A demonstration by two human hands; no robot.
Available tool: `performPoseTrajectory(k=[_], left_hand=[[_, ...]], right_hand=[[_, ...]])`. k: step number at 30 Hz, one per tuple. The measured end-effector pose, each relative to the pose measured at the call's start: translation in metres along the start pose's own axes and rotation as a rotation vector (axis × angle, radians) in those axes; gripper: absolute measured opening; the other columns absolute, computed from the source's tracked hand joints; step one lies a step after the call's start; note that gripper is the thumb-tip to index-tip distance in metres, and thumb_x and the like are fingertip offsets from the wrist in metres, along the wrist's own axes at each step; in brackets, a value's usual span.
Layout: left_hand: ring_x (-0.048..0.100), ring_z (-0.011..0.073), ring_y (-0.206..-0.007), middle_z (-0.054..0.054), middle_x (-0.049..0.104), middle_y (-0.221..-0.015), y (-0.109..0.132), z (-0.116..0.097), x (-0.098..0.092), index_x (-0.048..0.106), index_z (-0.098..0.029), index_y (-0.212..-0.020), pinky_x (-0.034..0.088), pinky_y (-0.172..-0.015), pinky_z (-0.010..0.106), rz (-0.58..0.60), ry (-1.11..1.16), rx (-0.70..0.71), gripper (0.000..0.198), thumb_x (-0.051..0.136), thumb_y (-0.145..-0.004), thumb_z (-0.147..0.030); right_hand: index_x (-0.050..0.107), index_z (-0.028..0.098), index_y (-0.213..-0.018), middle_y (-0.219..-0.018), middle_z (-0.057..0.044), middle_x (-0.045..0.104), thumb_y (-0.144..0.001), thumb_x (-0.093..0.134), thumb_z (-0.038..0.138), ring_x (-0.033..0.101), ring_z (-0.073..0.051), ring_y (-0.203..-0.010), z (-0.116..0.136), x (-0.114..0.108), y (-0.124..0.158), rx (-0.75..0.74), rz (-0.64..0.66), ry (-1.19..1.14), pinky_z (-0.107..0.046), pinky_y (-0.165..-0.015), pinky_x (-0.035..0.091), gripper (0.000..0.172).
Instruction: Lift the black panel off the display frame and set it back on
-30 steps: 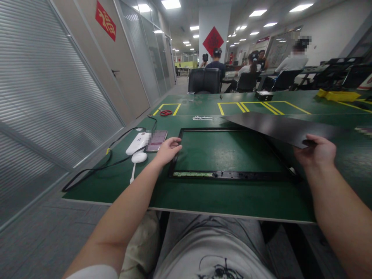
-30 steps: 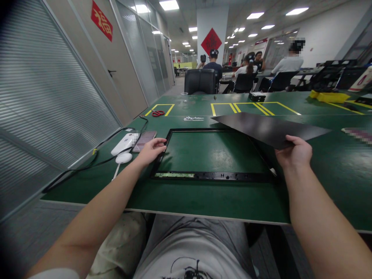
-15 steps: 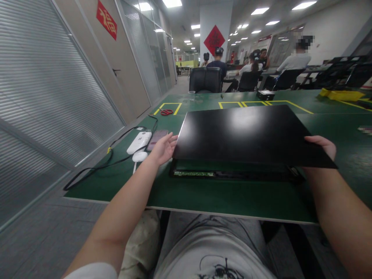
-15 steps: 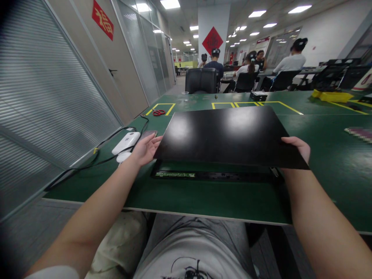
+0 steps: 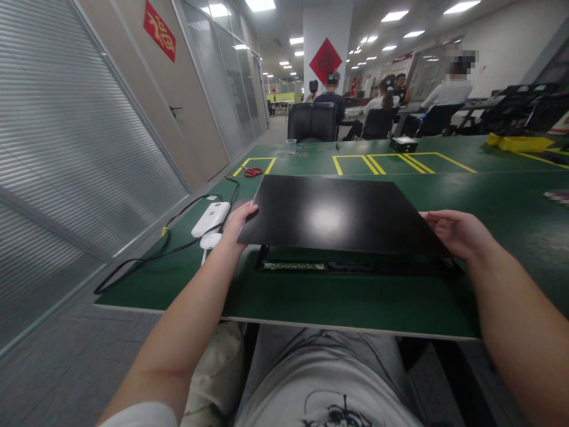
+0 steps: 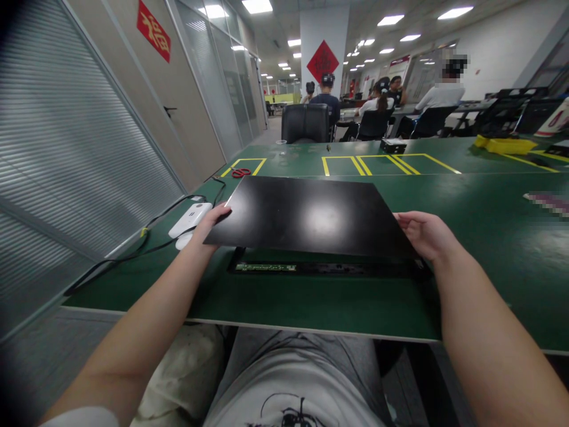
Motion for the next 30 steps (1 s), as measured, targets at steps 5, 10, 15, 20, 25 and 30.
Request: performPoseTrajectory(k=[5, 10, 15, 20, 25, 30], left_hand=[[0.074, 0.024, -0.086, 0.006, 0.078, -0.082, 0.0, -0.005, -0.002, 0.073, -0.011, -0.096, 0.058, -0.078, 0.031, -0.037, 0.027, 0.069, 0.035, 0.076, -0.062, -0.017], [0.071, 0.0189, -0.074, 0.003, 0.075, -0.077, 0.002, -0.003, -0.004, 0.069, -0.014, -0.09, 0.056, -0.07, 0.029, -0.092, 0.004, 0.061, 0.03, 0.08, -0.062, -0.014], [0.067, 0.016, -0.064, 0.002, 0.073, -0.072, 0.008, 0.004, 0.0, 0.067, -0.015, -0.086, 0.055, -0.067, 0.029, -0.134, -0.037, 0.032, 0.03, 0.083, -0.061, -0.014], [0.066, 0.0145, -0.064, 0.002, 0.073, -0.074, 0.008, 0.015, 0.003, 0.067, -0.015, -0.088, 0.053, -0.066, 0.027, -0.095, -0.056, -0.006, 0.036, 0.087, -0.059, -0.017], [0.066, 0.0153, -0.066, 0.001, 0.073, -0.075, 0.006, 0.02, 0.001, 0.067, -0.016, -0.089, 0.053, -0.066, 0.027, -0.091, -0.082, -0.035, 0.036, 0.088, -0.06, -0.018], [0.068, 0.0167, -0.071, 0.001, 0.073, -0.078, 0.005, 0.021, 0.0, 0.068, -0.017, -0.09, 0.053, -0.07, 0.029, -0.077, -0.107, -0.026, 0.036, 0.089, -0.061, -0.022]], right_hand=[[0.067, 0.019, -0.101, -0.084, -0.011, 0.075, -0.082, 0.053, 0.015, 0.071, -0.017, -0.07, -0.004, -0.004, -0.003, 0.04, -0.07, -0.092, -0.022, -0.06, 0.056, 0.024], [0.064, 0.019, -0.1, -0.073, -0.011, 0.074, -0.083, 0.056, 0.016, 0.072, -0.018, -0.064, -0.004, -0.014, -0.003, -0.003, -0.169, 0.0, -0.022, -0.058, 0.056, 0.019], [0.064, 0.017, -0.098, -0.067, -0.011, 0.073, -0.083, 0.06, 0.016, 0.07, -0.019, -0.058, -0.001, -0.016, 0.001, -0.033, -0.237, 0.105, -0.022, -0.05, 0.054, 0.016], [0.064, 0.017, -0.095, -0.063, -0.01, 0.071, -0.085, 0.06, 0.014, 0.069, -0.018, -0.054, 0.002, -0.014, 0.006, -0.024, -0.281, 0.148, -0.021, -0.047, 0.054, 0.01], [0.064, 0.016, -0.092, -0.063, -0.011, 0.071, -0.085, 0.06, 0.013, 0.069, -0.019, -0.054, 0.001, -0.015, 0.006, -0.019, -0.283, 0.145, -0.022, -0.047, 0.054, 0.009], [0.065, 0.016, -0.091, -0.063, -0.011, 0.071, -0.085, 0.06, 0.014, 0.068, -0.019, -0.054, -0.001, -0.016, 0.002, -0.018, -0.282, 0.166, -0.022, -0.047, 0.054, 0.008]])
Point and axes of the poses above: each hand's wrist, its own y-axis away from the middle knuckle, its own x-axis out of the palm, z = x × y, the point moved 8 cm from there along -y, towards the middle knuckle
